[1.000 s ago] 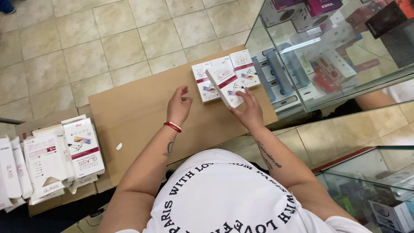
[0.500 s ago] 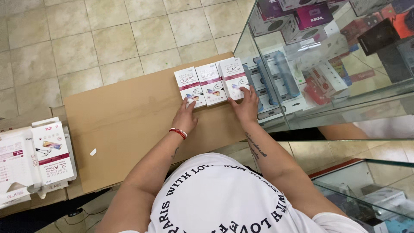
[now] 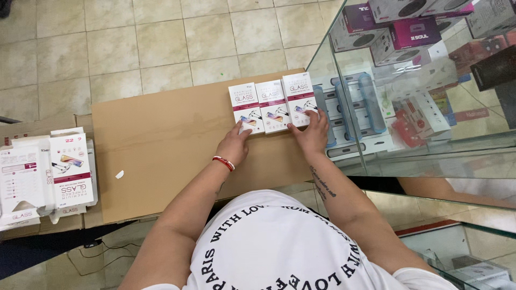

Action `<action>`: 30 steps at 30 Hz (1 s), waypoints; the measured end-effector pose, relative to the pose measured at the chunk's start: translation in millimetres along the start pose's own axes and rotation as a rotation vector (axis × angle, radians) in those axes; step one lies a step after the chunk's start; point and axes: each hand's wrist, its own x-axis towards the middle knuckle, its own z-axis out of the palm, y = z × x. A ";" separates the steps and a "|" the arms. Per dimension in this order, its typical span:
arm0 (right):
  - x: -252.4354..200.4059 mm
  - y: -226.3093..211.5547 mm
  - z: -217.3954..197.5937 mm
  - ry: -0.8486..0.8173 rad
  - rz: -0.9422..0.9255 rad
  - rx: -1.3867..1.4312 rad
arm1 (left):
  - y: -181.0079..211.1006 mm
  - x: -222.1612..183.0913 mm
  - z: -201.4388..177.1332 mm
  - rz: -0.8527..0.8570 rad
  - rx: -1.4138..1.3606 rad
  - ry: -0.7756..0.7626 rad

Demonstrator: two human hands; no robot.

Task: The person repeatedly picks up flat-packed cardboard boxes, folds them into rectangular prisms, and places them on a table. The process is repeated for multiple identical boxes labeled 'GLASS'.

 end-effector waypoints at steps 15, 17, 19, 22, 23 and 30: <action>-26.5 -69.5 -3.0 0.163 -0.574 0.295 | -33.0 -44.8 -19.8 0.003 -0.062 0.186; -36.5 -99.2 5.0 0.120 -0.635 0.357 | -51.5 -64.6 -30.3 -0.066 -0.118 0.216; -45.0 -125.7 22.4 0.055 -0.604 0.413 | -74.2 -87.4 -40.5 -0.153 -0.172 0.226; -63.2 -168.8 53.9 -0.145 -0.569 0.407 | -127.2 -122.7 -37.8 -0.255 -0.191 0.246; -73.1 -186.7 66.2 -0.168 -0.594 0.412 | -144.7 -136.9 -40.3 -0.283 -0.195 0.265; -136.1 -267.3 213.9 -0.802 -0.551 0.491 | -255.2 -235.5 -67.5 -0.466 -0.228 0.401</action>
